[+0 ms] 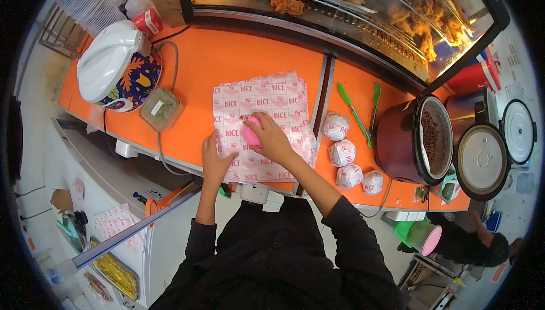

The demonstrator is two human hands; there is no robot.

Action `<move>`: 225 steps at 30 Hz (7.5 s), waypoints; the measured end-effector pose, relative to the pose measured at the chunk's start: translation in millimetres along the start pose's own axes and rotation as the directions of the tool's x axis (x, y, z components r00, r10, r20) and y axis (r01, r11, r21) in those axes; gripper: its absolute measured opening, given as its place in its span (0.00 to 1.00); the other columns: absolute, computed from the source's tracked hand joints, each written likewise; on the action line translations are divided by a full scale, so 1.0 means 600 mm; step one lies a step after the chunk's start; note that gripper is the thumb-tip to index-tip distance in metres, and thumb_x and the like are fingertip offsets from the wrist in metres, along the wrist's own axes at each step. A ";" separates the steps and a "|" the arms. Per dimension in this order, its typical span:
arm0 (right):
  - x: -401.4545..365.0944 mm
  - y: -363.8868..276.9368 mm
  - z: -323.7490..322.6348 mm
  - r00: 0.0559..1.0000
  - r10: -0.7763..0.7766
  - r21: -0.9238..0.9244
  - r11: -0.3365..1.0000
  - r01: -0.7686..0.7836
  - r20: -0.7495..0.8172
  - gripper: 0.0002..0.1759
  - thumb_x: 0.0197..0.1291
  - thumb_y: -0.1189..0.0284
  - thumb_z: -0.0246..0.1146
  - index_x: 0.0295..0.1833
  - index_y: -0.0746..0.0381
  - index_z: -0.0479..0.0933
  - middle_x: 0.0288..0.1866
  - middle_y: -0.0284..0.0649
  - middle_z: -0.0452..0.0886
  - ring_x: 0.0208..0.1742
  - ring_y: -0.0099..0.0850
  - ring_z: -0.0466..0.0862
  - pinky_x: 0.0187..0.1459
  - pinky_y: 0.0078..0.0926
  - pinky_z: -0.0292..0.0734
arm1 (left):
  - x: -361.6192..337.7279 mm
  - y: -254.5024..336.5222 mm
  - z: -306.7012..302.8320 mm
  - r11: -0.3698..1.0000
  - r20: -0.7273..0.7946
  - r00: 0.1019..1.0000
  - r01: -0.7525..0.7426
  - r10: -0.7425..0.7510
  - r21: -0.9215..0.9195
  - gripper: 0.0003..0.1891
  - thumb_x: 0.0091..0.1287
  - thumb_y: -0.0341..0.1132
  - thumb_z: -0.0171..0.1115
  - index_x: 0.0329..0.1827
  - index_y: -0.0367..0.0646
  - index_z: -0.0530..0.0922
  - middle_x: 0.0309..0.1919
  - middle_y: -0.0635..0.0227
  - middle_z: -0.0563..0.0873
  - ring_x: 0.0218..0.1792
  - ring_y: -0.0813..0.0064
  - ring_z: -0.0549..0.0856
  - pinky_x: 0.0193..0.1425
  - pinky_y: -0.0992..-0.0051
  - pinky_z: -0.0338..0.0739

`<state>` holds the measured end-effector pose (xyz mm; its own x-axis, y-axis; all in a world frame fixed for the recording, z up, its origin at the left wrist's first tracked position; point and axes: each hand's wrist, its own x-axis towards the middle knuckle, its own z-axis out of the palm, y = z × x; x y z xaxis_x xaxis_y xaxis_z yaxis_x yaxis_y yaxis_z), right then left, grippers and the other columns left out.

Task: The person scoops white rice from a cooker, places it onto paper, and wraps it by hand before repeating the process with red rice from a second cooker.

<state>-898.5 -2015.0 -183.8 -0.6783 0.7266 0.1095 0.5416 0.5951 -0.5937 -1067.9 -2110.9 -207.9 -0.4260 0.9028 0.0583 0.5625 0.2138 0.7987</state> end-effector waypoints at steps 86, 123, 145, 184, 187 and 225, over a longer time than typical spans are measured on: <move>-0.109 -0.036 -0.002 0.980 0.150 0.161 0.972 -0.171 0.132 0.15 0.41 0.72 0.64 0.38 0.64 0.74 0.35 0.41 0.73 0.40 0.37 0.75 0.41 0.34 0.72 | -0.111 0.034 -0.055 0.749 0.369 0.699 -0.663 0.613 0.011 0.07 0.50 0.33 0.64 0.32 0.45 0.81 0.37 0.65 0.82 0.39 0.65 0.80 0.45 0.62 0.73; 0.112 0.081 -0.014 0.994 0.016 -0.184 0.982 -0.035 -0.106 0.24 0.42 0.70 0.68 0.46 0.64 0.70 0.47 0.46 0.74 0.48 0.41 0.76 0.45 0.46 0.69 | -0.112 0.059 0.076 0.759 0.303 0.883 -0.464 0.358 0.457 0.39 0.57 0.53 0.56 0.69 0.45 0.56 0.68 0.67 0.60 0.69 0.71 0.58 0.61 0.47 0.46; -0.112 -0.041 0.036 0.984 -0.141 -0.076 0.988 0.134 -0.104 0.26 0.51 0.76 0.58 0.58 0.65 0.68 0.60 0.51 0.69 0.61 0.43 0.71 0.57 0.37 0.69 | -0.109 0.031 0.093 0.966 0.239 0.968 -0.133 0.079 0.220 0.27 0.56 0.47 0.56 0.55 0.38 0.69 0.54 0.54 0.70 0.52 0.59 0.70 0.60 0.47 0.51; -0.122 0.010 0.089 0.835 0.235 0.018 0.965 -0.261 -0.497 0.30 0.48 0.78 0.56 0.61 0.68 0.64 0.60 0.56 0.65 0.61 0.44 0.68 0.57 0.35 0.68 | -0.056 0.024 0.077 0.886 0.217 0.910 -0.401 0.354 0.234 0.38 0.54 0.26 0.54 0.69 0.33 0.50 0.65 0.46 0.61 0.66 0.52 0.63 0.68 0.59 0.56; -0.121 -0.024 0.092 0.881 0.371 0.084 0.928 -0.363 -0.292 0.42 0.50 0.66 0.57 0.67 0.74 0.48 0.69 0.59 0.53 0.71 0.51 0.53 0.68 0.49 0.44 | -0.047 0.006 0.065 0.936 0.355 0.905 -0.310 0.236 0.168 0.43 0.54 0.34 0.58 0.69 0.31 0.44 0.67 0.41 0.56 0.67 0.46 0.58 0.69 0.57 0.51; -0.373 0.331 -0.515 0.832 0.392 -0.792 0.315 -0.522 -0.392 0.17 0.43 0.71 0.63 0.41 0.62 0.72 0.39 0.42 0.73 0.37 0.32 0.79 0.25 0.27 0.79 | 0.104 0.376 0.400 0.825 0.370 0.760 -0.564 0.535 -0.036 0.41 0.48 0.43 0.70 0.64 0.38 0.60 0.59 0.44 0.62 0.60 0.49 0.65 0.62 0.59 0.62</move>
<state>-485.7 -1953.2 -79.8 -0.1570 0.9727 0.1709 0.9185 0.0802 0.3873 -797.7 -1917.0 -167.9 0.2395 0.9382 0.2499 0.6791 -0.3458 0.6475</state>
